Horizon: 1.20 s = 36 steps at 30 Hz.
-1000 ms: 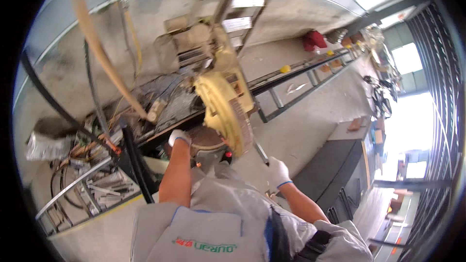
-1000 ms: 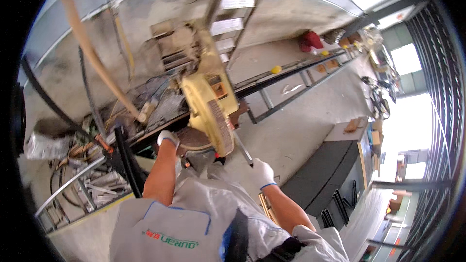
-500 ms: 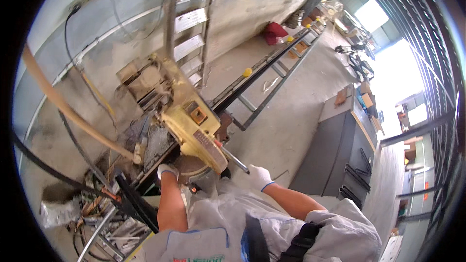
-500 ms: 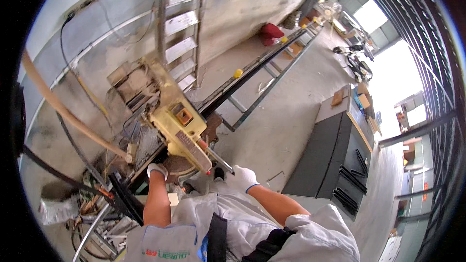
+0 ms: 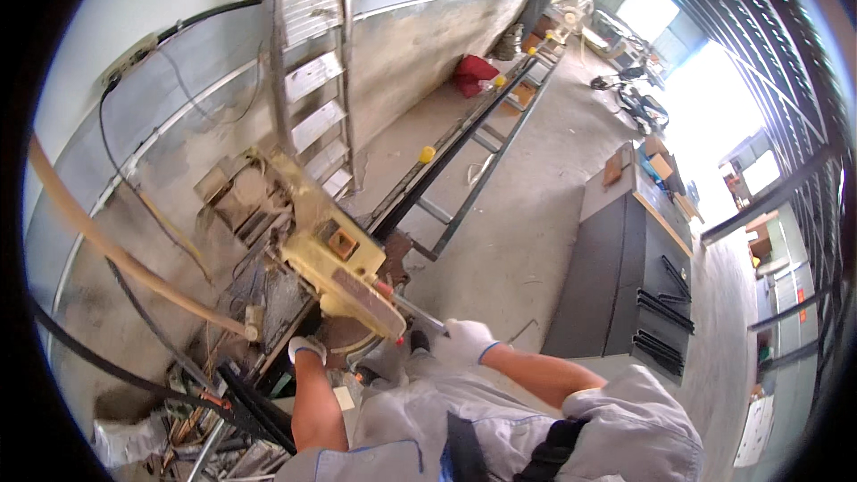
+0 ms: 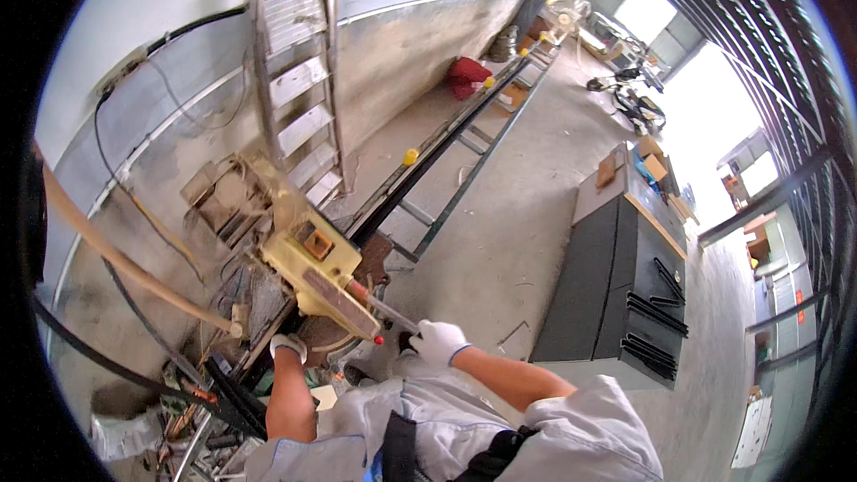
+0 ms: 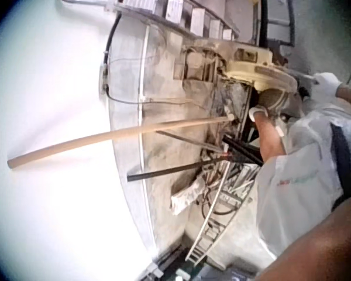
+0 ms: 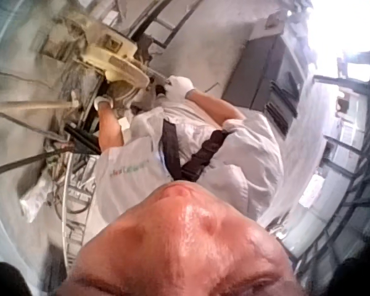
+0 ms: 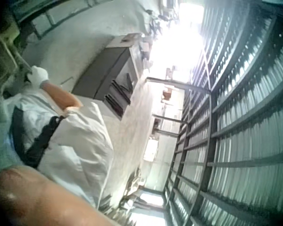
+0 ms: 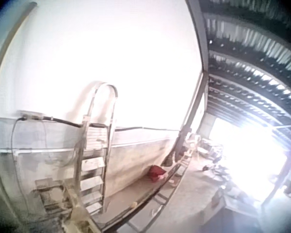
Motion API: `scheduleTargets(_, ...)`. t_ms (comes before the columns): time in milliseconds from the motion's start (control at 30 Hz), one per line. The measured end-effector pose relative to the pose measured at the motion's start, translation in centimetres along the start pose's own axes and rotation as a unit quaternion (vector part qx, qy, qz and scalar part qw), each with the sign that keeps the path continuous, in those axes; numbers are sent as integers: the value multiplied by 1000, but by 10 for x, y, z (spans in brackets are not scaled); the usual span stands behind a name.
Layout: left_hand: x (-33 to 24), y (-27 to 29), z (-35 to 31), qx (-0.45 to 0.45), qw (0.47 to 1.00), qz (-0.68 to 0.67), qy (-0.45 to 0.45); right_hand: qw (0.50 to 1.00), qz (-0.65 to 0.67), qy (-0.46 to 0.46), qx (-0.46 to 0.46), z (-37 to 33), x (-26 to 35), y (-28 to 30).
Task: The person measures and cuts long black metal strips using a circular saw, then organizes the cut pieces on a workbench.
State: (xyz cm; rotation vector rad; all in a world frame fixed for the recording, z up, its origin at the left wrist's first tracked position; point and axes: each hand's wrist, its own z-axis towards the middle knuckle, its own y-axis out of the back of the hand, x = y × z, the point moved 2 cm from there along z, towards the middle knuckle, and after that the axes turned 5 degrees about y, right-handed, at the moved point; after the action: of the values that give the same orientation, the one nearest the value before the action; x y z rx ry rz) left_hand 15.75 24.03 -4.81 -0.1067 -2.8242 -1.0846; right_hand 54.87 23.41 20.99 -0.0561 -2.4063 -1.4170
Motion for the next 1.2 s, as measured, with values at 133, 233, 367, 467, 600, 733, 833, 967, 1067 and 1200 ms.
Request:
scheduleTargets(133,-22,58,-66,-65,988,114,-83,983,-145,109,12,-54,85,140)
scheduleTargets(233,-33,10,-16,0,995,44,-85,962,-51,156,-217,-62,131,195)
scheduleTargets(367,-84,-43,-65,-129,528,-761,354,915,-69,261,-300,-41,177,243)
scheduleTargets(467,-105,-23,-140,-270,571,-710,312,900,-90,265,-336,-30,194,269)
scheduleTargets(600,-24,30,-246,-447,577,-594,339,923,-90,218,-305,-25,210,286)
scheduleTargets(733,77,16,-311,-395,626,-540,401,894,-95,289,-329,-17,198,281)
scheduleTargets(833,104,-22,-312,-438,688,-445,370,896,-69,288,-330,-19,199,283)
scheduleTargets(967,96,-65,-304,-398,725,-391,403,910,-53,266,-315,-24,203,282)
scheduleTargets(1067,84,-85,-293,-384,749,-369,394,914,-40,251,-315,-24,207,278)
scheduleTargets(1200,78,-67,-293,-330,749,-372,438,894,-88,278,-341,-18,206,273)
